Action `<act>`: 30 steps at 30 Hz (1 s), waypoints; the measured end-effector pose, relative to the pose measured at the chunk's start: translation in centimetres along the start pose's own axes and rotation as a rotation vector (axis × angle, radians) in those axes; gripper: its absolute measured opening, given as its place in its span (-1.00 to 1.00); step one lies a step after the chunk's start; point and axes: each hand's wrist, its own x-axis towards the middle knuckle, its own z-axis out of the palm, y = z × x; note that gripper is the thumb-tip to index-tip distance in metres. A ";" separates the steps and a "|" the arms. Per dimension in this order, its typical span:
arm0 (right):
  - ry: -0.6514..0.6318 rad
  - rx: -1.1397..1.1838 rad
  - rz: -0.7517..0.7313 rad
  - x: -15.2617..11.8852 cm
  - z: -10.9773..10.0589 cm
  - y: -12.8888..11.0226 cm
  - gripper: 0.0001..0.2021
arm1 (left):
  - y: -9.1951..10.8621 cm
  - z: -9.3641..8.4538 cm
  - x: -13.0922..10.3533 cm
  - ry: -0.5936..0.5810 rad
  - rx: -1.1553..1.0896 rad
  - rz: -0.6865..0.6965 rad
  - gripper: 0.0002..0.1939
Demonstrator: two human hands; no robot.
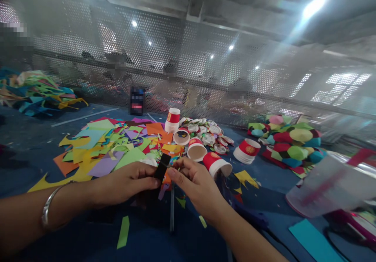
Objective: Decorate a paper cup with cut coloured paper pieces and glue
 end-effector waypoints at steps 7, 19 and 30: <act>-0.023 -0.040 -0.011 0.1 0.3 -0.3 -0.69 | 0.2 -0.7 0.1 -0.038 0.025 0.035 -0.76; -0.042 -0.104 -0.007 -0.1 0.2 0.0 -0.68 | 0.0 -1.0 0.1 -0.109 0.033 0.040 -0.76; -0.068 -0.163 -0.052 -0.1 0.3 -0.1 -0.69 | 0.0 -1.4 -0.2 -0.109 0.044 0.015 -0.73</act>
